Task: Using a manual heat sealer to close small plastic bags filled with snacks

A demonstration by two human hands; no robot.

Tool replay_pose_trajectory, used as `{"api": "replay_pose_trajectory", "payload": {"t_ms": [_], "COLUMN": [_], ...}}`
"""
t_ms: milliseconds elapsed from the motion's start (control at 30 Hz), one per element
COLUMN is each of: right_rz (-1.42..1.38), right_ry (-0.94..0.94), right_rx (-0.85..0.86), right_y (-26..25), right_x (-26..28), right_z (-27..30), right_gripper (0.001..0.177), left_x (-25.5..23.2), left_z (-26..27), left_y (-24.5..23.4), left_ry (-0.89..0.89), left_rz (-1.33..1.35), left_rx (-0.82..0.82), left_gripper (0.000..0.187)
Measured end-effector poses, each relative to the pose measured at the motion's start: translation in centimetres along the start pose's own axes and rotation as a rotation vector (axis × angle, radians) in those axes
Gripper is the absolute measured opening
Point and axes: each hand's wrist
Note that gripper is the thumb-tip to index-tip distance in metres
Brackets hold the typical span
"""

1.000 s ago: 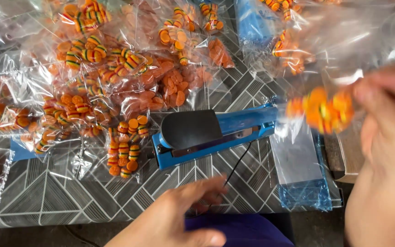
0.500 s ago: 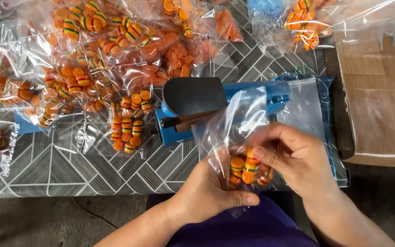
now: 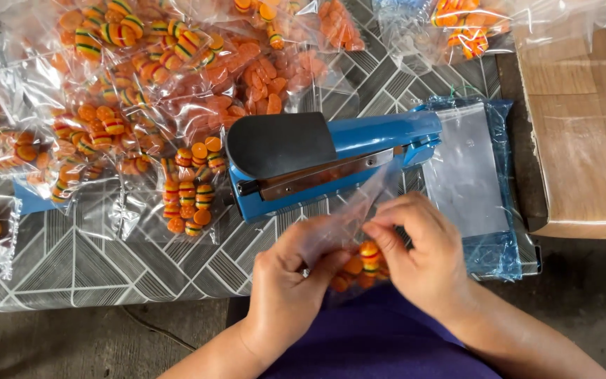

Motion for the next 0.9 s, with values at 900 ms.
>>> {"api": "replay_pose_trajectory", "payload": {"t_ms": [900], "right_rz": [-0.346], "right_ry": [0.404], "right_rx": [0.168], "right_y": [0.9], "right_x": [-1.0], "right_z": [0.1], "right_gripper": [0.008], "left_x": [3.6], "left_z": [0.1], "left_y": [-1.3], "left_ry": [-0.099], "left_rz": [0.315], "left_rx": [0.381], "left_gripper": [0.036]}}
Point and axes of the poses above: each hand's wrist, its own z-axis away from the middle knuckle, its own y-axis out of the palm, x = y × z
